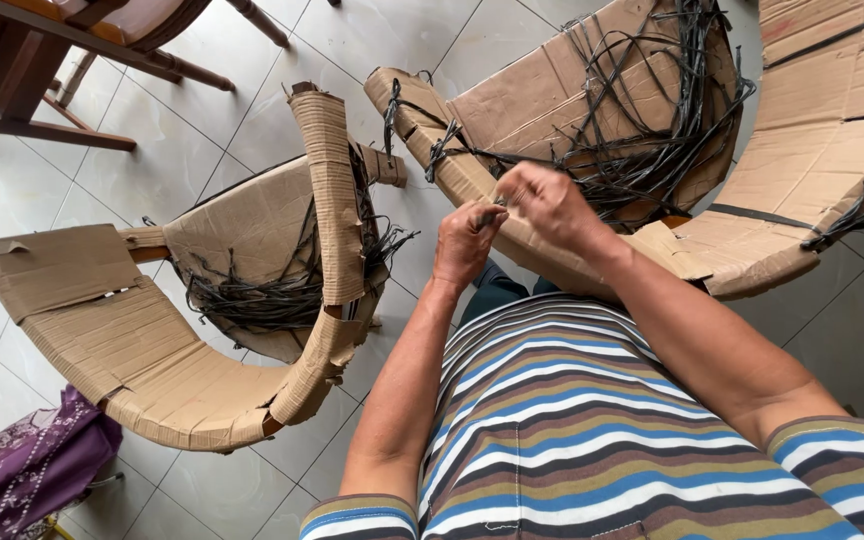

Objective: Weaving and securing synthetic rattan strands onto a chair frame

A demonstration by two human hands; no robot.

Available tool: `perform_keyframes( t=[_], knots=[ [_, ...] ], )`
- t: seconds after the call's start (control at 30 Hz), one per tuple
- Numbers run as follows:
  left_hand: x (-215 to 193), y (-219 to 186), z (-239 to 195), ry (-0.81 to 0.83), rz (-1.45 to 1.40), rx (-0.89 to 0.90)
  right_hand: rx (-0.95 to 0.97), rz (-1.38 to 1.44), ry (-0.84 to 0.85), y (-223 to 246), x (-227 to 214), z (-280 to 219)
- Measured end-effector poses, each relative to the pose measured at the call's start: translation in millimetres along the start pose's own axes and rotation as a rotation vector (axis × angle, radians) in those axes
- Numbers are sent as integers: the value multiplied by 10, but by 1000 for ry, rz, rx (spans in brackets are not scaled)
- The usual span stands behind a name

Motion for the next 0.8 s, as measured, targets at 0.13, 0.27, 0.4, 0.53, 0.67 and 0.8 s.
perform_keyframes(
  t=[0.13,0.27,0.4,0.53,0.67,0.8],
  knots=[
    [13,-96,-13,-1,-1,89,88,-19,5,-394,-25,165],
    [-2,-218,-16,1,44,149,145,30,167,-460,228,113],
    [-28,-166,-51,26,7,104,134,48,154,-540,272,158],
    [-77,-137,-26,-1,-123,-21,64,-81,85,-882,278,256],
    [-33,231,-5,-60,-335,-365,26,-107,-14,-1018,213,252],
    [19,309,-19,-16,-438,-538,12,-141,-44,-1009,181,200]
  ],
)
Point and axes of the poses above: each hand's wrist, its own z-axis towards the middle knuckle, its own x-axis out of the palm, y = z × x, the point moved 10 cm from there along z, towards the middle knuckle, and after that the axes turned 12 degrees about -y, right-handed, at the moved point
